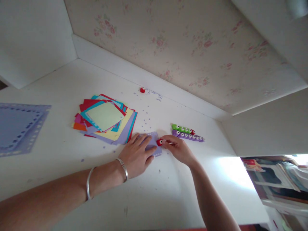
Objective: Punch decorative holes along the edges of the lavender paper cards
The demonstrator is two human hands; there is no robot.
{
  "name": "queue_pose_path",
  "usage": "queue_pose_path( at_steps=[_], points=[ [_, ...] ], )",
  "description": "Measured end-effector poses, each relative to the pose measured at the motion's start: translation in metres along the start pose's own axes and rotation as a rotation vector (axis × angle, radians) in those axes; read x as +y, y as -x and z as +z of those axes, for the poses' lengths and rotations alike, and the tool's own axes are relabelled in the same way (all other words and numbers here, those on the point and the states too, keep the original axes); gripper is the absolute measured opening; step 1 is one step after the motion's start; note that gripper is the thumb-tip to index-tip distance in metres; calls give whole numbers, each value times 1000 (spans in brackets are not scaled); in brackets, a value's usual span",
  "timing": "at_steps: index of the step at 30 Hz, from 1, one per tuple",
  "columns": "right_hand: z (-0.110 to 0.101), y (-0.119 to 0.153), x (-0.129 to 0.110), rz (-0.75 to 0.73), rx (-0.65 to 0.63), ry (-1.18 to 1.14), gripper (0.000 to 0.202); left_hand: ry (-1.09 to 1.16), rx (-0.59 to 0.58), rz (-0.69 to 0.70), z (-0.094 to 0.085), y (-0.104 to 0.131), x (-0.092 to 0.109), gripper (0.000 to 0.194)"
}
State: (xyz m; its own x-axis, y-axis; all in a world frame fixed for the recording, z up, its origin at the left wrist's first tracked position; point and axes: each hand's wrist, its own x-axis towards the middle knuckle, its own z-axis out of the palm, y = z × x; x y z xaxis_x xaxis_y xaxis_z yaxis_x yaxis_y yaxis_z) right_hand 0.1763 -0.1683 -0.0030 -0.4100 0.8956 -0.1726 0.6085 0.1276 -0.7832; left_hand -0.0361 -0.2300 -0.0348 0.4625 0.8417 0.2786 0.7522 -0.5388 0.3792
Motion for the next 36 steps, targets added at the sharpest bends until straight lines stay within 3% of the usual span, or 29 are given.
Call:
queue_pose_path(
  at_steps=[13,21,36],
  points=[
    [-13,-10,-17,132,-144,69,21,42,8,33,2,1,-3,29],
    [-24,-27,-24,315,-301,80,19,23,12,31,5,2,-5,30],
    [-29,-52,-35,433,-363,48,16,55,15,24,4,2,-4,28]
  ],
)
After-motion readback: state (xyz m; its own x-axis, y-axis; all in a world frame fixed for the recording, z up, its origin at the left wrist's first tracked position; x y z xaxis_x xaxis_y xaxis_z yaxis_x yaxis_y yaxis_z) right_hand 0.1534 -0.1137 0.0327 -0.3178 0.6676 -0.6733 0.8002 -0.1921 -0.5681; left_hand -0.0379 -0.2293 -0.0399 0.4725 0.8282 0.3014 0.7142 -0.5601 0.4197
